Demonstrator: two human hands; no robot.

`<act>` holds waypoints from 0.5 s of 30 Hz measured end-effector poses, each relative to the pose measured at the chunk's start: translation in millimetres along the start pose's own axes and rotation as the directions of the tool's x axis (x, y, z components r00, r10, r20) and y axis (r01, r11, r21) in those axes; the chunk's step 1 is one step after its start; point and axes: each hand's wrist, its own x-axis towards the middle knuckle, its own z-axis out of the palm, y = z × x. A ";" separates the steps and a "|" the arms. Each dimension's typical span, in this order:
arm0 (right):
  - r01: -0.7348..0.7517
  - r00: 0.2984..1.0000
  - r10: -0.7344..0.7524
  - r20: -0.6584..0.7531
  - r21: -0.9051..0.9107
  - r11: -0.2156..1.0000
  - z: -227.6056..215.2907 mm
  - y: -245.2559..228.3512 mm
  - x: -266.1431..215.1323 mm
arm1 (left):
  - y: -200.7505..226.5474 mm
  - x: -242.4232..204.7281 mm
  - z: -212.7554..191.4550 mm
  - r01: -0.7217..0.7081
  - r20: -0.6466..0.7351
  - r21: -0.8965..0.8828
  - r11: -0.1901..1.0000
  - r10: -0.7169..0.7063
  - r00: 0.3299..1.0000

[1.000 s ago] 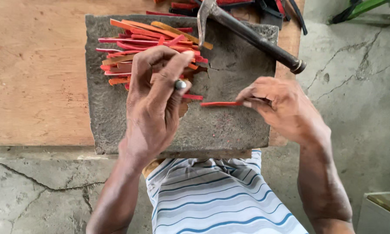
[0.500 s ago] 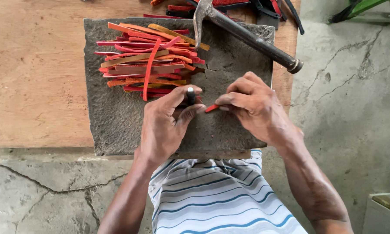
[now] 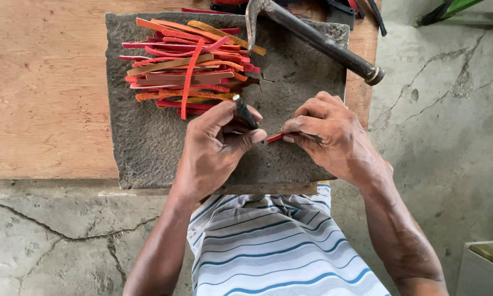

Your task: The person sorts colorful rubber strips from a plastic bag onto a wooden table. They then use a hammer and a metal punch to repeatedly strike and shape individual red rubber strips on a stone slab.

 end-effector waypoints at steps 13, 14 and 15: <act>0.129 0.991 -0.129 -0.047 -0.003 0.992 4.8 9.0 -6.1 | -0.7 8.1 2.4 0.080 0.075 -0.107 0.991 -0.072 0.995; 0.122 0.991 -0.122 -0.051 0.002 0.993 5.4 9.4 -7.1 | -1.2 8.0 2.3 0.078 0.078 -0.099 0.992 -0.070 0.994; 0.115 0.992 -0.114 -0.055 0.007 0.993 6.4 9.4 -8.1 | -2.0 8.1 2.4 0.076 0.082 -0.091 0.993 -0.069 0.994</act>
